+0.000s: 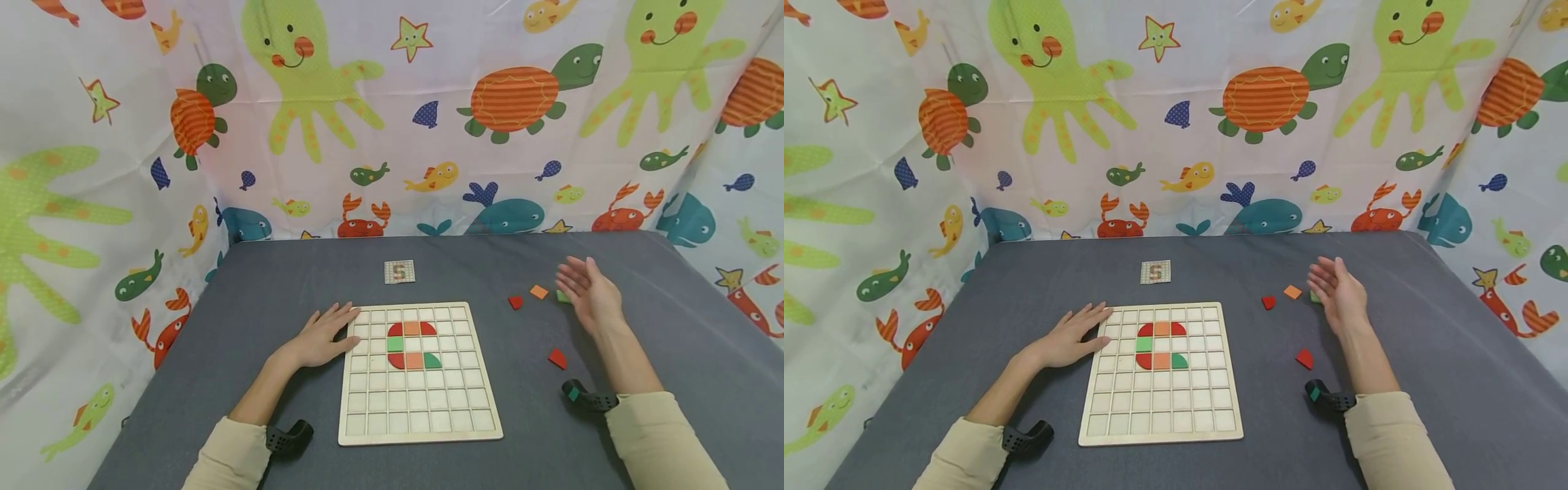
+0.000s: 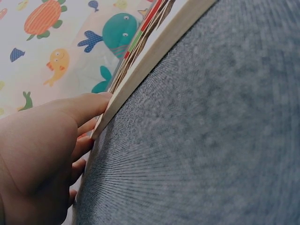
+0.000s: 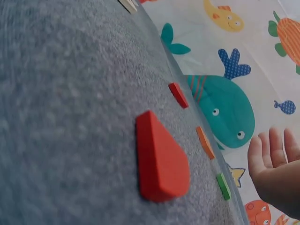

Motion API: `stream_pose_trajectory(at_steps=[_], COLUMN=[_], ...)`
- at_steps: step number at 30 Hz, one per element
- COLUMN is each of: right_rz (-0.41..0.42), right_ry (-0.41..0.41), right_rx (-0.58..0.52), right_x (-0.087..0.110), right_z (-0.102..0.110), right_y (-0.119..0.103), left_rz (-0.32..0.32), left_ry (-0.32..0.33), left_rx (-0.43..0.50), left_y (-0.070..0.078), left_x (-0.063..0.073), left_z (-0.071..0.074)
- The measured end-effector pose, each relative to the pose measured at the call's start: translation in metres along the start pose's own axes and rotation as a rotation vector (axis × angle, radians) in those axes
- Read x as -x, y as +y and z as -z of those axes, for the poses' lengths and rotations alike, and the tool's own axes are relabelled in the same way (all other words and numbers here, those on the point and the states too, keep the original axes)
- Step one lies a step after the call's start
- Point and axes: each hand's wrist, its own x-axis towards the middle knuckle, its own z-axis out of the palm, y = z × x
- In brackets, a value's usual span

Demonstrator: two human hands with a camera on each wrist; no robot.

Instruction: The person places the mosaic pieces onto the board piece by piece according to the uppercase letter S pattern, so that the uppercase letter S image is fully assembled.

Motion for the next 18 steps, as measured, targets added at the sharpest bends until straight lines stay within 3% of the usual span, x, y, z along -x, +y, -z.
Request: stream_pose_trajectory(at_steps=[6,12,18], right_rz=[-0.036,-0.021,0.018], right_ry=[0.107,0.196,0.247], right_rx=[0.052,0.190,0.459], right_x=[-0.0002,-0.0014,0.0001], right_z=[0.0031,0.0049,0.0066], right_y=[-0.0028,-0.0024,-0.0007], left_rz=[0.021,0.021,0.020], left_ry=[-0.003,-0.002,0.000], left_rx=[-0.004,-0.007,-0.011], left_y=[0.0007,0.0000,0.0010], left_x=[0.0002,0.0002,-0.0008], left_z=[-0.0008,-0.0014,-0.0011])
